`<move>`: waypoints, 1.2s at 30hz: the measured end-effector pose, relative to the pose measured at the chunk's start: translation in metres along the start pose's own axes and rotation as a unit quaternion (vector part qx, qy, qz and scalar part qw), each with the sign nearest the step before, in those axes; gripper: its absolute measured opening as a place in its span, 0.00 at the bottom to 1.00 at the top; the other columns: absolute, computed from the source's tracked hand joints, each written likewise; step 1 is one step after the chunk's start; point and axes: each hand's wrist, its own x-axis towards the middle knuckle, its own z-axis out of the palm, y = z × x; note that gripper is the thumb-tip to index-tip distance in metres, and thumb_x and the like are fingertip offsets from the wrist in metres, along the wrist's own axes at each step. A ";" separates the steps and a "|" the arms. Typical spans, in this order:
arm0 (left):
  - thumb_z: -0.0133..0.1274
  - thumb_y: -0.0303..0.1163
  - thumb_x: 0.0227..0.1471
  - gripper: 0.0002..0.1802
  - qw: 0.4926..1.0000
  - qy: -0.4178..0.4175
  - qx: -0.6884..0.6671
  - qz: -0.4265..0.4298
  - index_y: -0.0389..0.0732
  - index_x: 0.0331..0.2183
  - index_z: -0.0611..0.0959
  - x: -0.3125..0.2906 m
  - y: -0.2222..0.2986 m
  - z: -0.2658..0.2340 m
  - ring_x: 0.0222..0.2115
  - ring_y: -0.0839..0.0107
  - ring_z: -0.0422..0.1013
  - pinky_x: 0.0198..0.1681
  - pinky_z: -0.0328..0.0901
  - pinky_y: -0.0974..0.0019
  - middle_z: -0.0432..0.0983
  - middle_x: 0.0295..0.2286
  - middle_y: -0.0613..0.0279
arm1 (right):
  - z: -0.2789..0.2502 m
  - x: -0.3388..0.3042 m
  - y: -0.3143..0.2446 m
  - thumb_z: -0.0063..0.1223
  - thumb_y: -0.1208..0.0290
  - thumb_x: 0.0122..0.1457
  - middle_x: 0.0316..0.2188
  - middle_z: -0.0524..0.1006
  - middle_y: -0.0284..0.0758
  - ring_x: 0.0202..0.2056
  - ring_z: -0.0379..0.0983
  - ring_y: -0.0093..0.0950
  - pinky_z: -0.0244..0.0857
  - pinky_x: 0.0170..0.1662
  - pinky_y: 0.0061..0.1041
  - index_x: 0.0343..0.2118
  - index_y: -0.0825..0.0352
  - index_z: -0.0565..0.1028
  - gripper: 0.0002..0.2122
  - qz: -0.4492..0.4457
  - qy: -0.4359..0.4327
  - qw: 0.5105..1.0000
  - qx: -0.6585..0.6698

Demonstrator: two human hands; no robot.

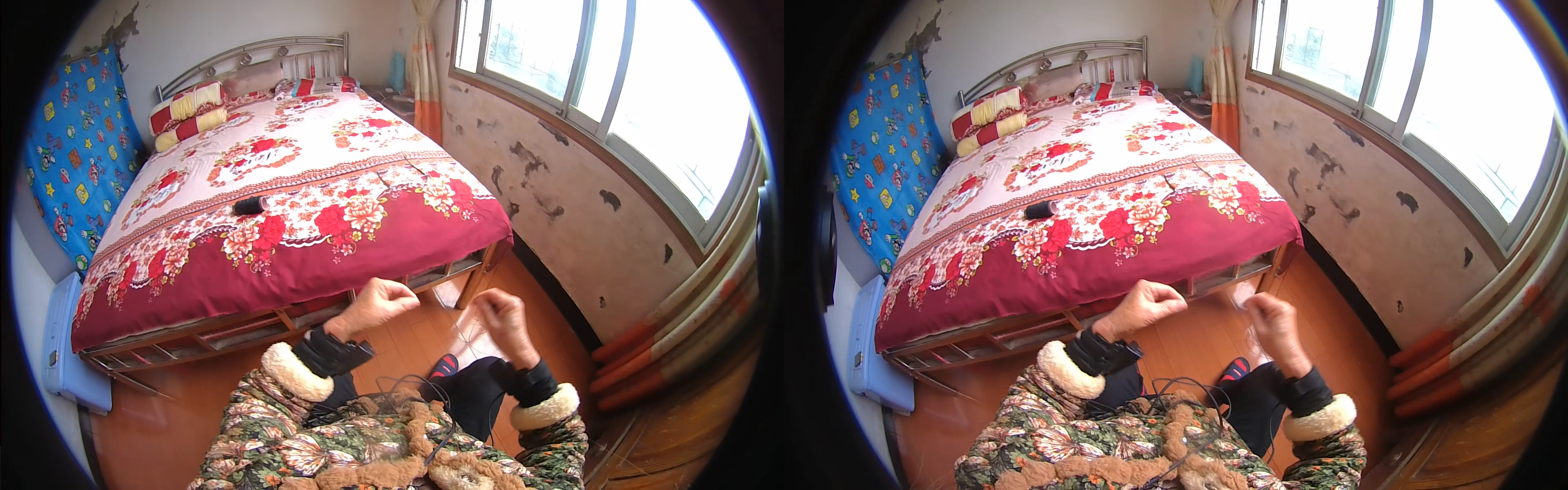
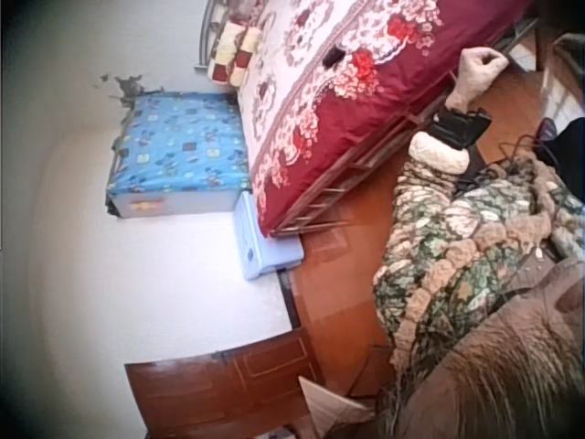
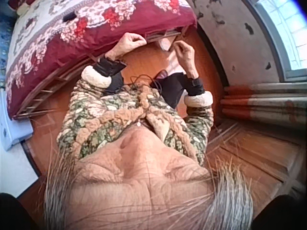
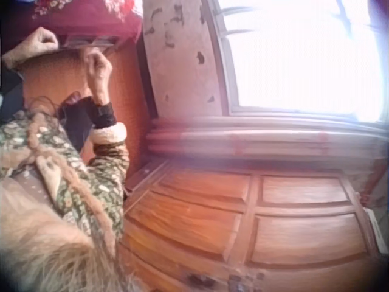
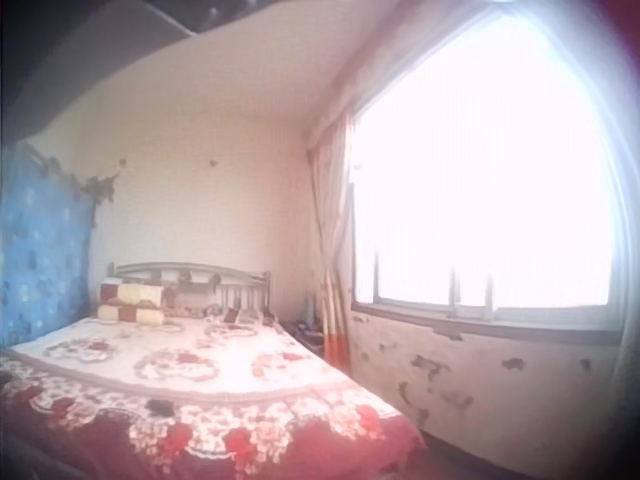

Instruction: The person sits on the floor and manipulates a black wire, stripping and twisting its ends. They use scissors to cut the wire and continue twisting the exposed strands.

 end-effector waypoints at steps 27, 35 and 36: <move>0.55 0.28 0.51 0.07 0.996 0.044 0.083 -0.006 0.33 0.29 0.81 -0.011 0.017 -0.053 0.26 0.85 0.67 0.31 0.64 0.76 0.76 0.23 0.70 | -0.241 -0.096 0.092 0.57 0.67 0.51 0.39 0.76 0.45 0.43 0.72 0.42 0.67 0.46 0.33 0.39 0.68 0.76 0.14 0.172 0.082 0.786 -0.588; 0.54 0.27 0.51 0.07 0.998 -0.031 0.050 0.007 0.32 0.29 0.81 0.009 0.023 0.018 0.27 0.84 0.69 0.32 0.65 0.75 0.77 0.24 0.68 | -0.018 -0.001 -0.037 0.53 0.74 0.57 0.35 0.75 0.32 0.28 0.71 0.16 0.66 0.26 0.15 0.45 0.71 0.73 0.13 0.065 -0.111 0.989 0.076; 0.54 0.27 0.51 0.07 0.998 -0.034 0.042 0.016 0.32 0.30 0.81 0.010 0.023 0.022 0.28 0.84 0.69 0.32 0.65 0.75 0.77 0.25 0.67 | 0.001 -0.001 -0.047 0.54 0.74 0.57 0.33 0.75 0.30 0.26 0.70 0.14 0.66 0.26 0.15 0.45 0.71 0.72 0.14 0.072 -0.162 0.975 0.136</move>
